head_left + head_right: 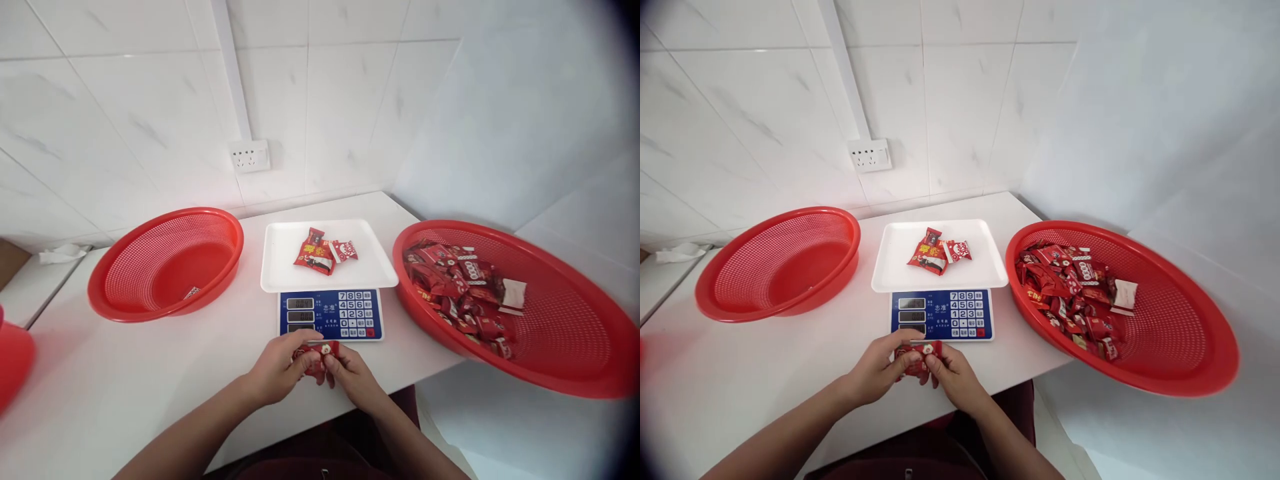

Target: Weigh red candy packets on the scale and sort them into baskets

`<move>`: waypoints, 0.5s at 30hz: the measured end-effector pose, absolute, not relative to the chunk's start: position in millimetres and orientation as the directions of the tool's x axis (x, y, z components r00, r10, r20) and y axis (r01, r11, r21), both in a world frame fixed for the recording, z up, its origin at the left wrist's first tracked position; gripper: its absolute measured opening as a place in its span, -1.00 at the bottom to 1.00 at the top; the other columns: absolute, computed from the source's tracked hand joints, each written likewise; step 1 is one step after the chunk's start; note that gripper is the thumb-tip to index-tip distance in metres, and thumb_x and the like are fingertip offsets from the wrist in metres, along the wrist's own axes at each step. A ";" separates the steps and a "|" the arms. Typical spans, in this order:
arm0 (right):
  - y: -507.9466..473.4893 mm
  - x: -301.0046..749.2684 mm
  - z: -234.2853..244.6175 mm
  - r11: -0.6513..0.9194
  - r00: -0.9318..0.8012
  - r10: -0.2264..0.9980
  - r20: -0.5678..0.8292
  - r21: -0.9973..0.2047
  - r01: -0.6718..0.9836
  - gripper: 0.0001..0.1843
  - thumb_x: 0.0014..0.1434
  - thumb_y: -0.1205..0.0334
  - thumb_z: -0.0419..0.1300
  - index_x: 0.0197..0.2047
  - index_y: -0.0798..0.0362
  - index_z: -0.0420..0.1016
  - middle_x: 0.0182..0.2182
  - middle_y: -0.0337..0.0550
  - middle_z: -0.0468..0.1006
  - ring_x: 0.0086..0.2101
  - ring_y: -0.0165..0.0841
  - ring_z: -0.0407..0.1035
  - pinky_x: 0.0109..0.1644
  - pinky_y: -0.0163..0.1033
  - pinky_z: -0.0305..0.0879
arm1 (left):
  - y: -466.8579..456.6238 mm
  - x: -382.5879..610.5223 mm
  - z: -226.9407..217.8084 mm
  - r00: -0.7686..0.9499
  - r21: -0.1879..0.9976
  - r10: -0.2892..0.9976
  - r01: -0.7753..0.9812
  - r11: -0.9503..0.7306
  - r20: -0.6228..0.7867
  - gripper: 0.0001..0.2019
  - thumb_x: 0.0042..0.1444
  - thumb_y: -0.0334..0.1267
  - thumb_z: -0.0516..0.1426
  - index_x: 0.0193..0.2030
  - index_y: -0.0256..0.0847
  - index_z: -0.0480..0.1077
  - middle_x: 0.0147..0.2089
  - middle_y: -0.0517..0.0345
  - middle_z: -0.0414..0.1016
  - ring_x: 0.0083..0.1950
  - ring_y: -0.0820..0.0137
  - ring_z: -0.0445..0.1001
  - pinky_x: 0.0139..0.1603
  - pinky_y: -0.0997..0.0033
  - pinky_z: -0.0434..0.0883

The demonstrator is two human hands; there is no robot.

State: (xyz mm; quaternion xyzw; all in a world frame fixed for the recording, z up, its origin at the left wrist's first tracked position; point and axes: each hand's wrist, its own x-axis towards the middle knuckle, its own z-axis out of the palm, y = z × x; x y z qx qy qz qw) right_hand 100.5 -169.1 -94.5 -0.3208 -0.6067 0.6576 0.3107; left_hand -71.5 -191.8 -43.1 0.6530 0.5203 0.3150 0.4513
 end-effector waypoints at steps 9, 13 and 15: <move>-178.8 99.6 -108.1 -0.108 -0.577 0.815 -0.042 -0.991 -0.080 -0.60 0.11 -0.09 0.10 -0.13 0.04 0.36 -0.47 -0.24 0.41 -0.42 -0.41 0.33 -0.36 -0.27 0.26 | -112.2 -87.0 20.6 0.093 0.629 0.966 0.743 -0.228 0.240 -0.71 0.21 -0.22 -0.08 0.06 -0.11 0.19 -0.30 0.22 0.50 -0.35 0.44 0.46 -0.33 0.46 0.38; -179.5 98.6 -108.2 -0.105 -0.562 0.826 -0.041 -0.991 -0.082 -0.61 0.10 -0.09 0.10 -0.14 0.03 0.37 -0.48 -0.25 0.41 -0.42 -0.41 0.34 -0.36 -0.26 0.26 | -88.3 -93.8 13.8 0.172 0.395 0.949 0.878 -0.270 0.266 -0.73 0.14 -0.24 0.00 -0.01 -0.12 0.30 -0.10 0.08 0.46 -0.05 0.24 0.40 -0.07 0.19 0.37; -179.6 98.2 -108.1 -0.102 -0.562 0.826 -0.041 -0.992 -0.078 -0.62 0.09 -0.08 0.10 -0.15 0.03 0.38 -0.48 -0.25 0.42 -0.42 -0.41 0.34 -0.36 -0.27 0.26 | -86.5 -98.3 8.8 0.160 0.364 0.938 0.891 -0.271 0.307 -0.71 0.12 -0.23 0.03 -0.01 -0.15 0.32 0.04 0.00 0.37 0.13 0.15 0.25 0.09 0.06 0.25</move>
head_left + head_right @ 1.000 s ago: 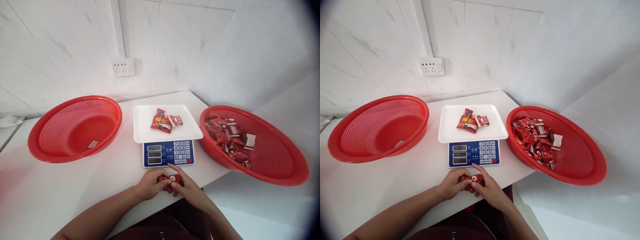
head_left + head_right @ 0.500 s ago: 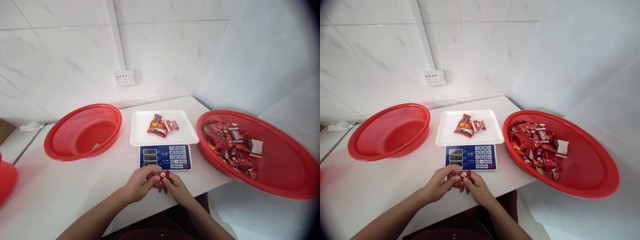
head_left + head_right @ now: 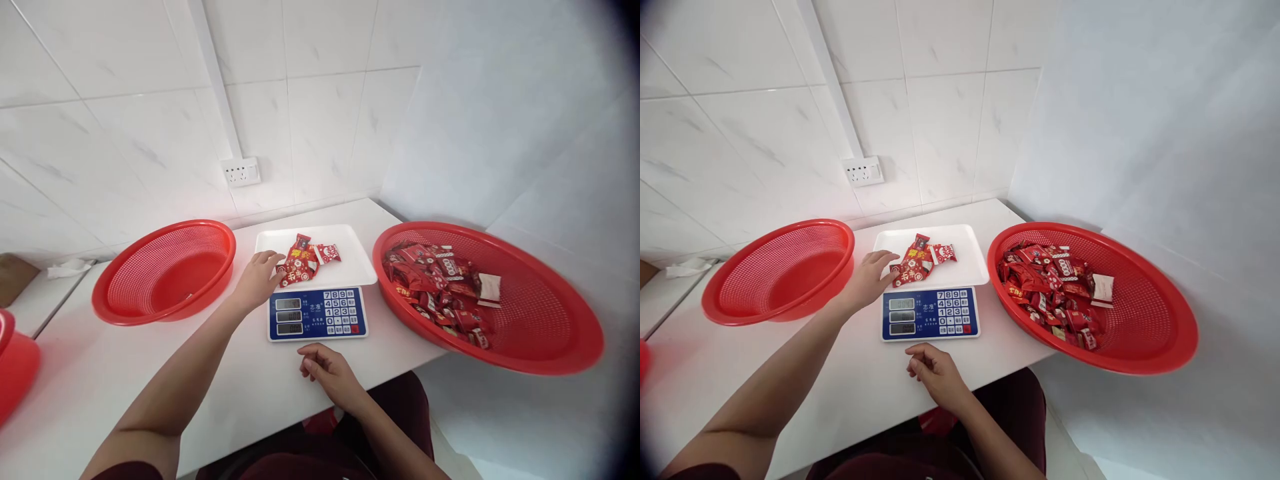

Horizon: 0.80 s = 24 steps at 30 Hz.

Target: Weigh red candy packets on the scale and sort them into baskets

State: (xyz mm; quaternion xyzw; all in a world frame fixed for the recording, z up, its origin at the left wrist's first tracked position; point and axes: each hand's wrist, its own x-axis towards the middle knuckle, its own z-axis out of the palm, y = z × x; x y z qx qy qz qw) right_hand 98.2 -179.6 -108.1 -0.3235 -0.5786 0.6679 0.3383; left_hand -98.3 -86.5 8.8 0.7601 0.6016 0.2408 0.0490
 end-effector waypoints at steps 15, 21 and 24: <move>-178.1 101.1 -100.7 -0.047 -0.621 0.779 -0.092 -0.995 0.089 -0.63 0.19 -0.04 0.01 -0.45 0.07 0.36 -0.54 -0.21 0.45 -0.51 -0.43 0.31 -0.41 -0.31 0.24 | -213.3 -116.7 -33.7 0.203 0.494 0.962 0.827 -0.267 0.180 -0.74 0.23 -0.21 -0.10 -0.17 -0.16 0.39 -0.39 0.16 0.49 -0.38 0.43 0.45 -0.35 0.49 0.38; -178.2 96.5 -91.8 0.118 -0.646 0.762 -0.054 -0.968 0.220 -0.71 0.20 0.11 0.01 -0.46 0.06 0.39 -0.51 -0.23 0.46 -0.46 -0.42 0.31 -0.34 -0.32 0.23 | -219.5 -105.4 -54.1 0.368 0.471 0.922 0.796 -0.380 0.122 -0.76 0.23 -0.28 -0.08 -0.06 -0.14 0.35 -0.24 0.08 0.52 -0.24 0.38 0.47 -0.23 0.41 0.41; -178.9 95.4 -91.5 0.132 -0.631 0.775 -0.046 -0.964 0.233 -0.74 0.19 0.16 0.03 -0.46 0.06 0.39 -0.51 -0.23 0.45 -0.45 -0.42 0.31 -0.33 -0.33 0.23 | -208.6 -106.3 -48.2 0.371 0.460 0.903 0.777 -0.430 0.217 -0.78 0.22 -0.29 -0.05 -0.07 -0.15 0.35 -0.21 0.07 0.51 -0.21 0.37 0.47 -0.21 0.39 0.42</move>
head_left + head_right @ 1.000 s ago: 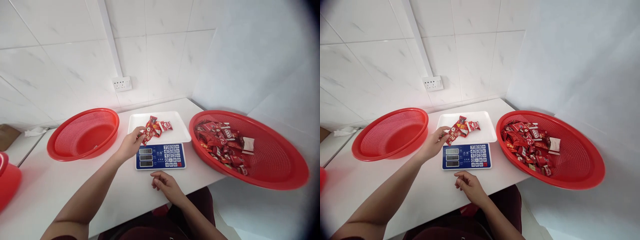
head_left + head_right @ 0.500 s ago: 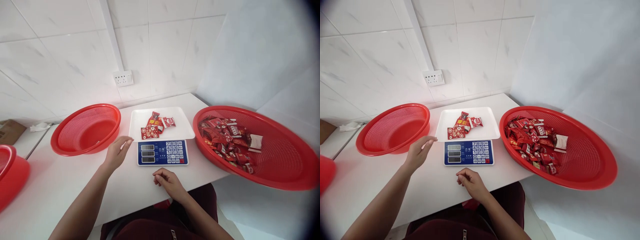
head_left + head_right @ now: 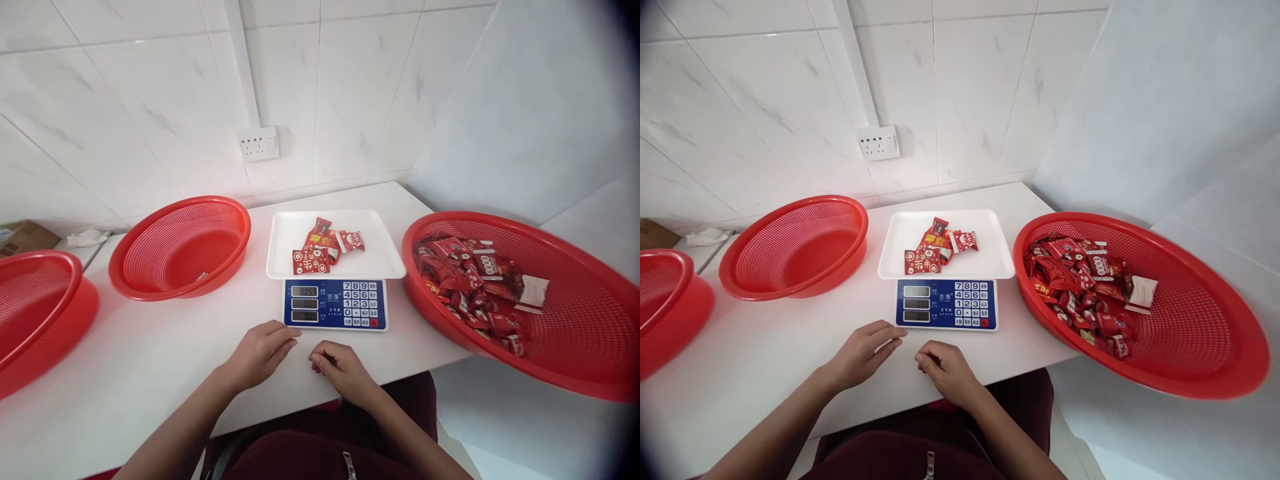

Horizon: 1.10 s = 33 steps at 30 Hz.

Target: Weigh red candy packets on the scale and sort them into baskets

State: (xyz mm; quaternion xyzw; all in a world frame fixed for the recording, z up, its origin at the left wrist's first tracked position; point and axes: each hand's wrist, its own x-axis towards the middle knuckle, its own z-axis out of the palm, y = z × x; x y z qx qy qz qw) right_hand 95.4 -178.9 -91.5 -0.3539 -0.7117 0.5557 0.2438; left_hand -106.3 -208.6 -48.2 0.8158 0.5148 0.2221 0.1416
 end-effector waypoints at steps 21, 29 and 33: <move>-185.1 94.5 -100.8 0.137 -0.576 0.817 -0.021 -0.964 0.230 -0.79 0.15 0.23 0.04 -0.46 0.08 0.40 -0.52 -0.22 0.46 -0.46 -0.41 0.31 -0.37 -0.35 0.19 | 2.9 -60.8 15.6 0.321 0.330 0.947 0.894 -0.304 0.002 -0.40 -0.04 -0.05 0.17 0.15 -0.21 0.21 0.15 -0.06 0.27 0.14 0.15 0.28 0.11 0.24 0.25; -185.0 94.7 -101.6 0.134 -0.570 0.821 -0.023 -0.964 0.231 -0.78 0.15 0.23 0.04 -0.47 0.08 0.40 -0.52 -0.22 0.46 -0.46 -0.41 0.31 -0.37 -0.35 0.17 | 15.0 -60.4 20.3 0.267 0.316 0.960 0.920 -0.230 -0.080 -0.71 0.14 -0.17 0.10 -0.05 -0.27 0.33 -0.05 0.04 0.40 -0.10 0.30 0.42 -0.10 0.16 0.40; -185.6 94.2 -102.5 0.116 -0.569 0.822 -0.027 -0.970 0.213 -0.79 0.15 0.22 0.04 -0.46 0.09 0.40 -0.52 -0.22 0.46 -0.46 -0.41 0.31 -0.38 -0.35 0.18 | 9.4 -73.2 22.7 0.191 0.337 0.981 0.923 -0.185 0.014 -0.75 0.16 -0.19 0.07 -0.08 -0.27 0.34 -0.09 0.06 0.41 -0.15 0.35 0.43 -0.15 0.22 0.42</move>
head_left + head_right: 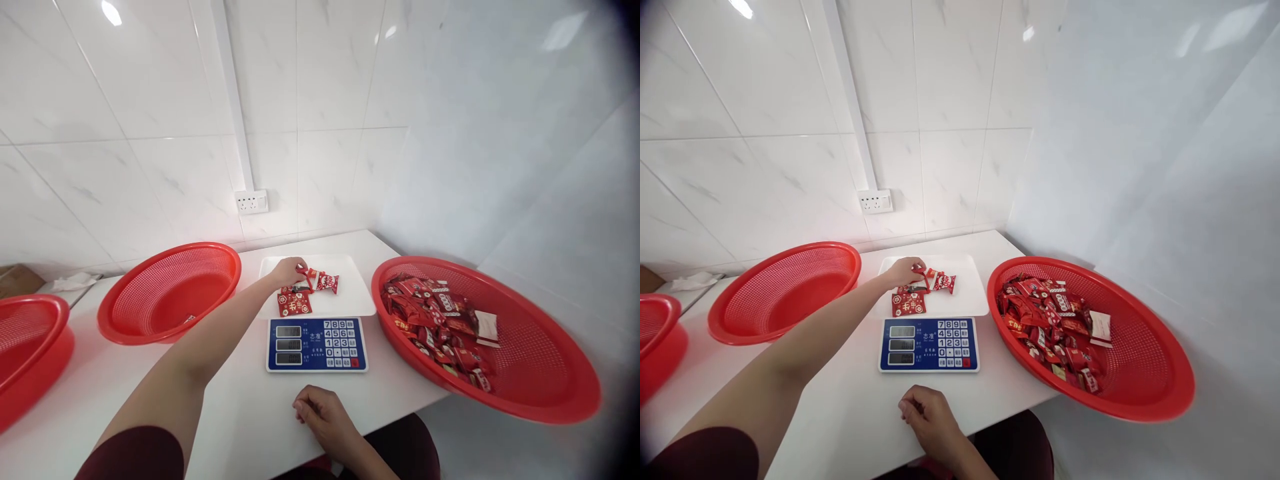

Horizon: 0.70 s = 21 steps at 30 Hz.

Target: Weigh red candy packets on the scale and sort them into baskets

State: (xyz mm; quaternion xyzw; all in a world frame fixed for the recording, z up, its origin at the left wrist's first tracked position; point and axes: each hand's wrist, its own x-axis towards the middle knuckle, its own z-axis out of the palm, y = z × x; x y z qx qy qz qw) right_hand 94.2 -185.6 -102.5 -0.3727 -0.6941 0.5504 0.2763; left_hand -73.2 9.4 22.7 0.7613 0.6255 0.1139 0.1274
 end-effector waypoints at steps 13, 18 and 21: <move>-183.7 96.0 -102.6 0.109 -0.601 0.799 -0.023 -0.977 0.182 -0.75 0.16 0.15 0.03 -0.45 0.08 0.38 -0.52 -0.22 0.44 -0.46 -0.41 0.30 -0.37 -0.35 0.18 | -56.1 -200.7 68.8 -0.193 0.262 0.923 0.959 0.107 0.333 -0.78 0.15 -0.21 0.00 -0.08 -0.12 0.34 -0.11 0.06 0.42 -0.16 0.27 0.41 -0.18 0.31 0.37; -183.0 97.0 -103.3 0.139 -0.621 0.784 -0.005 -0.973 0.184 -0.72 0.18 0.10 0.02 -0.46 0.07 0.38 -0.52 -0.21 0.43 -0.46 -0.39 0.29 -0.37 -0.33 0.18 | -84.5 -240.9 63.3 -0.273 0.193 0.935 0.953 0.232 0.227 -0.66 0.18 -0.07 0.01 -0.04 -0.27 0.31 -0.13 0.04 0.43 -0.16 0.29 0.43 -0.15 0.18 0.38; -182.9 96.6 -102.8 0.151 -0.627 0.779 -0.002 -0.970 0.190 -0.71 0.18 0.10 0.01 -0.47 0.06 0.37 -0.52 -0.21 0.43 -0.46 -0.38 0.29 -0.37 -0.32 0.18 | -83.4 -238.5 60.9 -0.236 0.181 0.957 0.962 0.205 0.171 -0.58 0.16 -0.01 0.00 0.03 -0.27 0.28 0.01 -0.07 0.39 0.00 0.16 0.38 -0.03 0.07 0.32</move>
